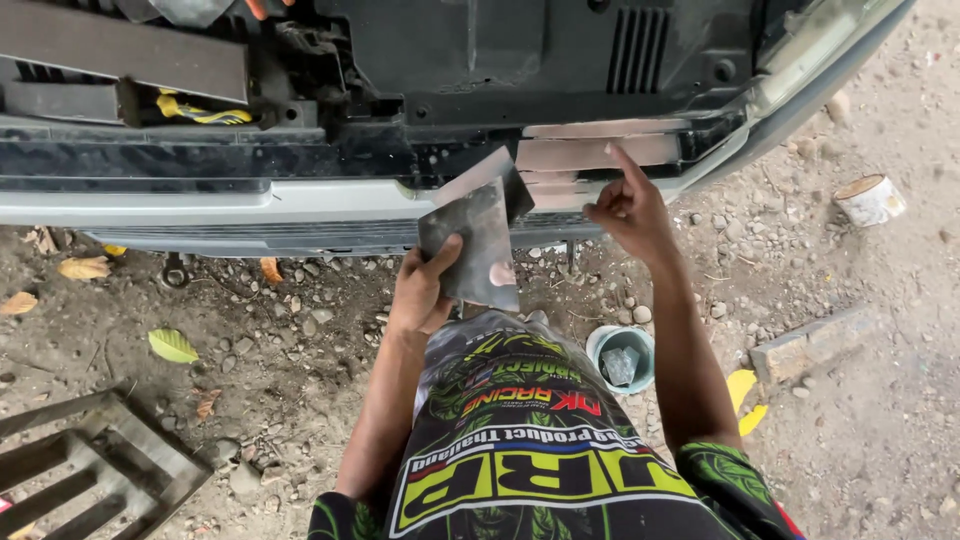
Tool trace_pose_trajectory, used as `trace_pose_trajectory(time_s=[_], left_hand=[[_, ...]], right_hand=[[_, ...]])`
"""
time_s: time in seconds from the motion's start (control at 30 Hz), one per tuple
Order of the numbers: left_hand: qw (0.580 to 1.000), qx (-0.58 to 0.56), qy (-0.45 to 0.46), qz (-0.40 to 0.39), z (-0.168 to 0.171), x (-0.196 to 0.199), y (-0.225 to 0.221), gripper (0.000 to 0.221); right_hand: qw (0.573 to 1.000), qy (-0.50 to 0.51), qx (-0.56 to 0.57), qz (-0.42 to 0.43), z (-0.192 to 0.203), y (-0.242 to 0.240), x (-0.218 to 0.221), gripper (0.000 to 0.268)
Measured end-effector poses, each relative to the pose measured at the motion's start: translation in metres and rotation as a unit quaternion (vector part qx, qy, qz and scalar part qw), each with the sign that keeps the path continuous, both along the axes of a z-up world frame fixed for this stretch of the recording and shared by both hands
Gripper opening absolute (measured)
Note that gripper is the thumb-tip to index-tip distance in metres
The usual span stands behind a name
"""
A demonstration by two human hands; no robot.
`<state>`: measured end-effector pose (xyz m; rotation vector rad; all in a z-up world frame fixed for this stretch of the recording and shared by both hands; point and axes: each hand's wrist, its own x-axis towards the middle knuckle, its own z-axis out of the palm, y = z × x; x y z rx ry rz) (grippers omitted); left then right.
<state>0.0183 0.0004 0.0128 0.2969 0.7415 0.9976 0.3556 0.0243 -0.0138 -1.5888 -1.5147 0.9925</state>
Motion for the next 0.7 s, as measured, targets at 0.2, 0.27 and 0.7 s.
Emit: trace_pose_trajectory(time_s=[0.2,0.27,0.7], left_hand=[[1.000,0.021,0.002,0.000,-0.008,-0.009,-0.007,0.024],[1.000,0.010,0.010,0.005,-0.007,-0.009,-0.008,0.024],[0.999,-0.027,0.045,0.010,-0.013,-0.005,-0.008,0.028]], right_hand=[[0.998,-0.015,-0.025,-0.057,-0.030,0.008,0.005,0.094],[0.996,-0.036,-0.034,-0.080,-0.022,0.008,0.007,0.094],[0.990,0.052,-0.007,-0.131,-0.020,0.023,0.016,0.097]])
